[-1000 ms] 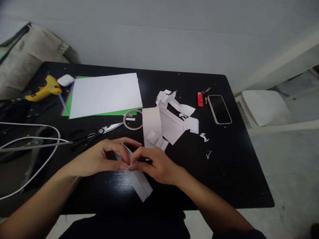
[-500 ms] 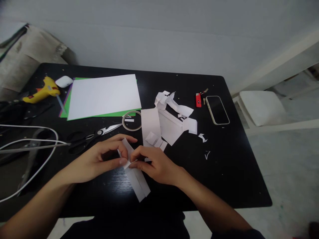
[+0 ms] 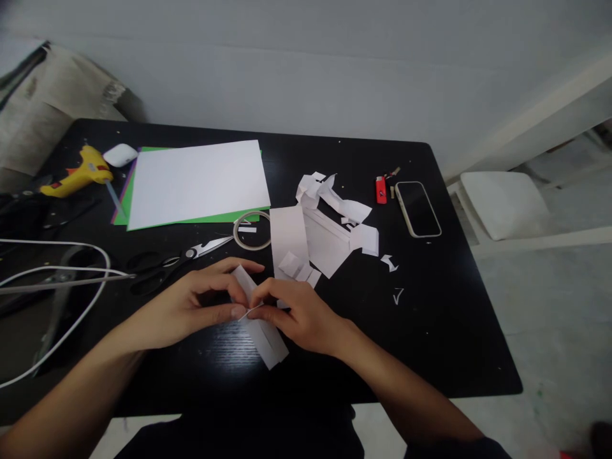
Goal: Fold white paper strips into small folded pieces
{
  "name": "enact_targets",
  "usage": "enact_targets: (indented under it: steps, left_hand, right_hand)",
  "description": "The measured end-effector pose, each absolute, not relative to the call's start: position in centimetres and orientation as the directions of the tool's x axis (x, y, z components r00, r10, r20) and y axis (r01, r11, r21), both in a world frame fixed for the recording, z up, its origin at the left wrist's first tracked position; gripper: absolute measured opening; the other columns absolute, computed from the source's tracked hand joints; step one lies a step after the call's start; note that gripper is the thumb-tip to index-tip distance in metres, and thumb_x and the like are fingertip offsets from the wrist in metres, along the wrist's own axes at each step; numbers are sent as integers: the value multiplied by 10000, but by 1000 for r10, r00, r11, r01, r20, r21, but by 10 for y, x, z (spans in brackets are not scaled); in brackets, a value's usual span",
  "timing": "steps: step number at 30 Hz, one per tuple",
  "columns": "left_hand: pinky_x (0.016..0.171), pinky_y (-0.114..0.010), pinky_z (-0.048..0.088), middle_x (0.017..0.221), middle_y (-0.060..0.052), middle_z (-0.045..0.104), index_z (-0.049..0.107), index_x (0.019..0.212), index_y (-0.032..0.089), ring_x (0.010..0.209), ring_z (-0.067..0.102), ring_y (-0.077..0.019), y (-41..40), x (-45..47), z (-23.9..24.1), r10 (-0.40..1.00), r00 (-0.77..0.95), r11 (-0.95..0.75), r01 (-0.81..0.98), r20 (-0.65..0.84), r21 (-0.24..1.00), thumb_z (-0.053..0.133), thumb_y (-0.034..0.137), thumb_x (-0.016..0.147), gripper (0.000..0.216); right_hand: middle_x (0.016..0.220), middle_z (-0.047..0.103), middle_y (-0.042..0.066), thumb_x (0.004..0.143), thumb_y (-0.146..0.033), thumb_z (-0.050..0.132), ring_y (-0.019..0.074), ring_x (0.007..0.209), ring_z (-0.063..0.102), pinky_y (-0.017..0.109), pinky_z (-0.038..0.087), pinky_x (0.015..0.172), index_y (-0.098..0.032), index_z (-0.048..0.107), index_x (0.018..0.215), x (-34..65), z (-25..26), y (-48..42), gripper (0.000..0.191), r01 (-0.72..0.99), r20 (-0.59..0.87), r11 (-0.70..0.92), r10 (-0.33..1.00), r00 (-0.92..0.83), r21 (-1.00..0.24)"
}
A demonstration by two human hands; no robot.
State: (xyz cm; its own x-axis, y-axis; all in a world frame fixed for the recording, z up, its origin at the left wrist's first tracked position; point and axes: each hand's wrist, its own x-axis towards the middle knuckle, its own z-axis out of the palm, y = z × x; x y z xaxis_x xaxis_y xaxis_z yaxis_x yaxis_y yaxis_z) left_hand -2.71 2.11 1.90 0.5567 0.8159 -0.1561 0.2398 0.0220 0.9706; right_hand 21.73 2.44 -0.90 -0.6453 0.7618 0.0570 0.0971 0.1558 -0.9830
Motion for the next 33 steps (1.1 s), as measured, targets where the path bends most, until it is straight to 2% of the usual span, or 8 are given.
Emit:
enact_targets:
  steps: [8,12,15,18,24,29,33]
  left_hand:
    - [1023,-404,550,1399,-80,648,743,843,210,1274,652,-274,17,-21,23,871,481,-63,306,-97,950,739,225,919,78]
    - [1026,-393,557,1385,-82,643,721,830,200,1260,662,-256,15,-18,21,895,444,-96,288,-44,953,728,204,917,87]
    - [1015,-375,564,1384,-78,642,723,834,199,1247,668,-243,14,-17,20,900,434,-99,275,-31,956,721,185,916,83]
    - [1004,-373,569,1376,-81,648,726,838,197,1236,669,-242,14,-15,20,903,429,-108,273,-20,956,718,181,920,83]
    - [1017,-410,568,1356,-94,653,731,852,191,1214,672,-248,14,-14,20,909,416,-105,264,-15,959,716,208,942,93]
    - [1058,-430,552,1379,-95,646,747,885,201,1264,646,-257,13,-17,20,911,413,-114,286,-15,952,710,230,965,93]
    - [1091,-415,532,1380,-84,640,762,906,207,1295,632,-258,13,-18,20,911,412,-120,306,-18,945,718,244,974,89]
  right_hand:
    - [937,710,-13,1004,-246,725,143,866,690,275,550,794,-231,687,996,214,-9,22,42,79,99,192,766,-635,-978]
    - [1264,640,65,1004,-209,720,207,1249,642,365,549,1040,-235,699,1050,212,-12,21,57,43,238,317,788,-567,-948]
    - [1381,569,73,1010,-165,699,214,1357,584,395,517,1130,-250,702,1061,211,-14,19,99,34,313,392,782,-539,-920]
    - [1375,571,70,1014,-151,685,211,1335,610,396,544,1109,-252,689,1056,211,-14,19,109,23,331,407,774,-540,-913]
    - [1327,635,68,1014,-200,691,240,1272,655,445,587,1039,-270,669,1059,214,-13,19,86,76,253,351,793,-555,-933]
    - [1310,643,77,1016,-217,676,206,1129,699,342,631,856,-252,679,1022,215,-10,18,36,89,180,269,821,-541,-959]
    - [1282,648,73,995,-213,707,181,1092,708,298,624,841,-234,703,991,215,-7,19,21,64,140,203,838,-528,-977]
